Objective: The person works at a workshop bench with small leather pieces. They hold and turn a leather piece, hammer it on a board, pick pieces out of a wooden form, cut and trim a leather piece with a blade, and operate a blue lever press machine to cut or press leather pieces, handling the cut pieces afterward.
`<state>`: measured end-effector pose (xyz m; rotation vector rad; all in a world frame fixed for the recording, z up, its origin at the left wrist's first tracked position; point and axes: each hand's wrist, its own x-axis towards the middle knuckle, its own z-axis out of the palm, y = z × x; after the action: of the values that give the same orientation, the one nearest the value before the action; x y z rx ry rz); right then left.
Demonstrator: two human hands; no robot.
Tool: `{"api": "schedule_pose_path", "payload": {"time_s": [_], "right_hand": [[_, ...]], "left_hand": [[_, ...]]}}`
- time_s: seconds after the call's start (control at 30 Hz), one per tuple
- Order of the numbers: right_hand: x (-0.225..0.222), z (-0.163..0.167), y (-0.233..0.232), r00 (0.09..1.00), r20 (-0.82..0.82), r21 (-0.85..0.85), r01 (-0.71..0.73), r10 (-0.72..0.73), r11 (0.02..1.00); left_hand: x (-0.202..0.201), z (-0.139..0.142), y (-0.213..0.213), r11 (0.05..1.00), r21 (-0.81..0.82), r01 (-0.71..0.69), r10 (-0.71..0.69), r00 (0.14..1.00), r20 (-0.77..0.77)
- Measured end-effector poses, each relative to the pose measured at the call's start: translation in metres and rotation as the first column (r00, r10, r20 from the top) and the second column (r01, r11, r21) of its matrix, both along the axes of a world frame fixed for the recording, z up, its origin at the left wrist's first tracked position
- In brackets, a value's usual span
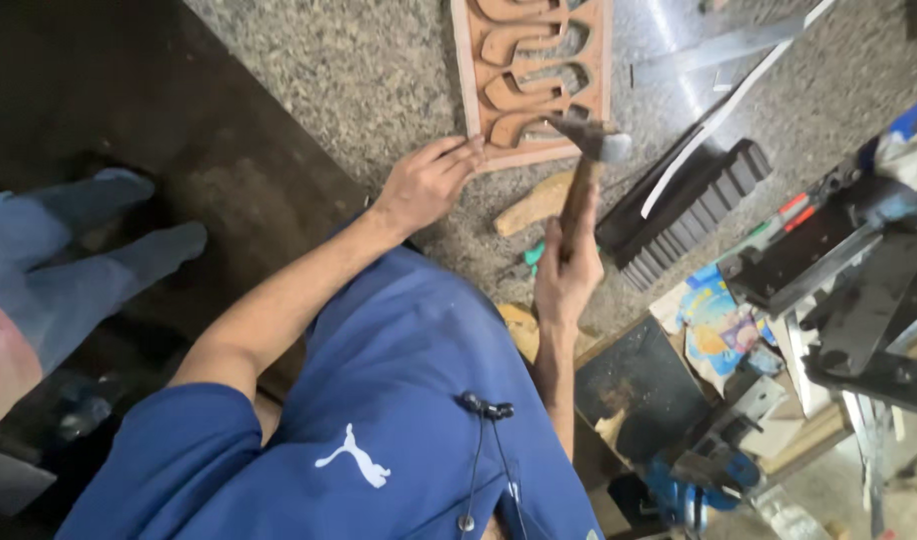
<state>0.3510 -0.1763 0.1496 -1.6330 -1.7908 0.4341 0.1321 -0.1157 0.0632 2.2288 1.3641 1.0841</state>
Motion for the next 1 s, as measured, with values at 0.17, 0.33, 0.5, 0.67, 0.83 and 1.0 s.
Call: {"api": "schedule_pose_path", "payload": {"time_s": [0.17,0.33,0.5,0.67,0.83,1.0], "right_hand": [[0.018,0.018,-0.022,0.967,-0.192,-0.13,0.147,-0.17,0.981],[0.012,0.019,-0.028,0.981,-0.168,-0.013,0.093,-0.094,0.996],[-0.003,0.012,-0.009,0.986,0.147,0.046,-0.085,0.077,0.995],[-0.009,0.015,-0.009,0.989,0.127,-0.162,-0.06,0.081,0.985],[-0.012,0.016,-0.013,0.996,0.08,-0.263,-0.005,0.027,0.965],[-0.009,0.021,-0.017,0.994,0.044,-0.022,-0.095,0.095,0.995]], "left_hand": [[-0.007,0.002,0.001,1.0,0.0,0.008,-0.008,0.999,-0.032],[-0.007,-0.001,0.0,1.0,0.002,0.011,-0.011,1.0,0.023],[-0.006,-0.004,0.0,0.999,-0.03,0.022,-0.022,1.0,0.017],[-0.01,-0.006,0.0,0.995,-0.085,0.042,-0.049,0.996,-0.073],[-0.011,-0.004,0.0,0.994,-0.103,0.027,-0.021,0.998,0.062],[-0.01,-0.005,0.0,0.998,-0.053,0.023,-0.023,1.0,0.004]]}}
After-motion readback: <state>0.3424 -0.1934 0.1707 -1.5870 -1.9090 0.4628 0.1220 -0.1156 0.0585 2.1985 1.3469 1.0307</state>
